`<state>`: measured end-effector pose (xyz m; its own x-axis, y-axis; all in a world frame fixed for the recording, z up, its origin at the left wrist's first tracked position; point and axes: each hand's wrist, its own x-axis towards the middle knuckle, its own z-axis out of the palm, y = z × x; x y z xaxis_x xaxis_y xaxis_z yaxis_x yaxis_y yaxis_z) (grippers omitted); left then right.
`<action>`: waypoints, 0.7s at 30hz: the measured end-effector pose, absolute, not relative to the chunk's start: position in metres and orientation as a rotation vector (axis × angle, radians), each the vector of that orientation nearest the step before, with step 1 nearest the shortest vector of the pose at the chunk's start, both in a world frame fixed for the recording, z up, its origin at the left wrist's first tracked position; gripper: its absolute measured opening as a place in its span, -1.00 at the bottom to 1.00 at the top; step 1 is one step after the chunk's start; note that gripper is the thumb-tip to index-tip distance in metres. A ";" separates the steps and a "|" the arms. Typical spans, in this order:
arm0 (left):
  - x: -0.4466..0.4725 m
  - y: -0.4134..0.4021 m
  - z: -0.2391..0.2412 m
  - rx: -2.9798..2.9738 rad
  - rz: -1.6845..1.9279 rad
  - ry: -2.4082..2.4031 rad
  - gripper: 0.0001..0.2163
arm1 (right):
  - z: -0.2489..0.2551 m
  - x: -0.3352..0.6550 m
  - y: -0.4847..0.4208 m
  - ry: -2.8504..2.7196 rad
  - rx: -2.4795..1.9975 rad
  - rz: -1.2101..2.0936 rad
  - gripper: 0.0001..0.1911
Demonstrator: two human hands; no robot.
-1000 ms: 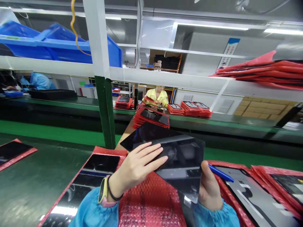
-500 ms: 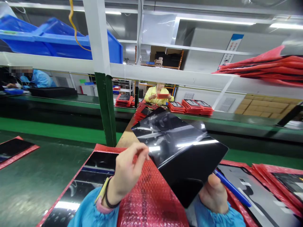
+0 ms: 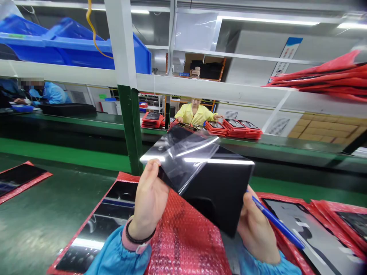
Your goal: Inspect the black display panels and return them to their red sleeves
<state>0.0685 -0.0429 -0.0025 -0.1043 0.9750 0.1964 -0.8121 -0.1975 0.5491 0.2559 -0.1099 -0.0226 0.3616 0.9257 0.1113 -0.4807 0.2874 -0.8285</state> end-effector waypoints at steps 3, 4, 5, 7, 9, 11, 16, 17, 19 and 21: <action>0.070 -0.053 -0.003 0.667 1.807 0.321 -0.96 | -0.012 0.250 -0.110 -0.888 -0.808 1.064 -0.41; 0.071 -0.056 -0.003 0.682 1.845 0.321 -0.95 | -0.010 0.248 -0.111 -0.977 -0.837 1.041 -0.33; 0.072 -0.059 -0.003 0.696 1.874 0.324 -0.94 | -0.008 0.246 -0.113 -1.061 -0.886 0.984 -0.25; 0.075 -0.065 -0.004 0.728 1.902 0.316 -0.94 | -0.006 0.242 -0.115 -1.178 -0.997 0.828 -0.11; 0.077 -0.070 -0.005 0.759 1.909 0.307 -0.94 | -0.006 0.240 -0.116 -1.212 -1.071 0.740 -0.05; 0.078 -0.073 -0.005 0.775 1.914 0.306 -0.95 | -0.006 0.238 -0.116 -1.189 -1.088 0.748 -0.03; 0.075 -0.071 0.000 0.746 1.928 0.297 -0.94 | -0.005 0.240 -0.118 -1.215 -1.018 0.790 -0.04; 0.074 -0.069 0.002 0.725 1.939 0.302 -0.93 | -0.005 0.240 -0.119 -1.201 -0.987 0.829 -0.06; 0.070 -0.063 0.005 0.672 1.959 0.331 -0.92 | -0.002 0.242 -0.123 -1.128 -0.910 0.976 -0.11; 0.067 -0.058 0.008 0.614 1.970 0.371 -0.92 | 0.001 0.242 -0.127 -1.054 -0.813 1.126 -0.17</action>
<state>0.0674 -0.0584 0.0082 -0.3728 0.8908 0.2598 -0.7351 -0.4543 0.5032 0.2419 -0.1270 0.0013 0.0826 0.9667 0.2423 -0.3058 0.2560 -0.9170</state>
